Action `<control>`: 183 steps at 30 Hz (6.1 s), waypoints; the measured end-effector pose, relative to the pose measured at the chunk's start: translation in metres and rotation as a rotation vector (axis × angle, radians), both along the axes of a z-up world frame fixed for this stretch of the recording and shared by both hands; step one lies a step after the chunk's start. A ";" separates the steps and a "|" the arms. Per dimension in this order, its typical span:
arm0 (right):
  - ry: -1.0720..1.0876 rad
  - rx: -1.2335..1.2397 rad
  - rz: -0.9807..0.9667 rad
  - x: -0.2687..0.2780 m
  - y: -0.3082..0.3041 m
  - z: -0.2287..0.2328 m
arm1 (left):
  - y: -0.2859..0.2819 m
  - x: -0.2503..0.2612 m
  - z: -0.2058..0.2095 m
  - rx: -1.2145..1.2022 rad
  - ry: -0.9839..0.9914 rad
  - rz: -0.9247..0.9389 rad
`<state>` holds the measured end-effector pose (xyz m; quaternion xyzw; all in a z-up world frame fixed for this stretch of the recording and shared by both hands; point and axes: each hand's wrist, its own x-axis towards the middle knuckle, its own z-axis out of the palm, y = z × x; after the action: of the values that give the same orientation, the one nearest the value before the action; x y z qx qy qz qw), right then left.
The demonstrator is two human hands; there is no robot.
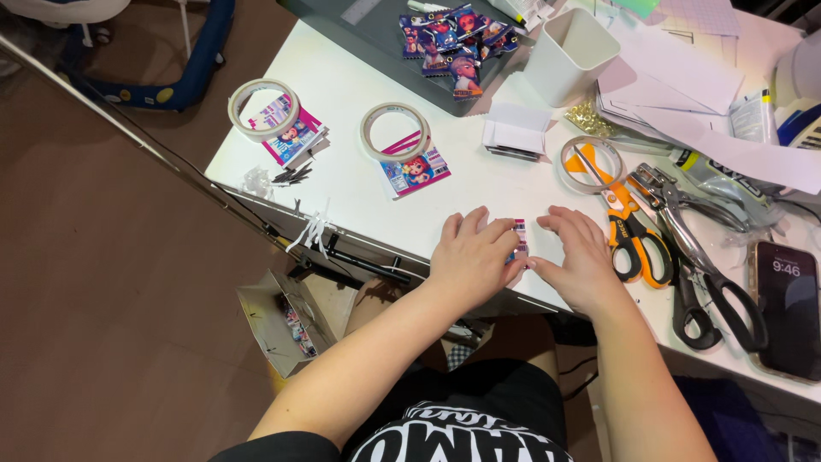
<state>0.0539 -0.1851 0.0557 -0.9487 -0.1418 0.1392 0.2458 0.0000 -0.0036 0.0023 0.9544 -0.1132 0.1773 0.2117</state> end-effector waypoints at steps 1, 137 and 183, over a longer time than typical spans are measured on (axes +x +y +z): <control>0.025 0.012 0.010 -0.003 -0.002 0.001 | -0.001 0.001 -0.003 0.001 -0.006 0.003; -0.858 0.328 0.311 0.010 0.061 -0.073 | 0.149 0.033 -0.031 0.107 -0.301 0.249; -0.563 0.614 0.163 -0.064 0.027 -0.025 | 0.022 -0.043 0.009 -1.512 0.160 -0.137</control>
<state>-0.0098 -0.1583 0.0303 -0.8181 -0.3129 -0.1553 0.4568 -0.0433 0.0182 0.0113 0.5504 -0.0044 0.1232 0.8258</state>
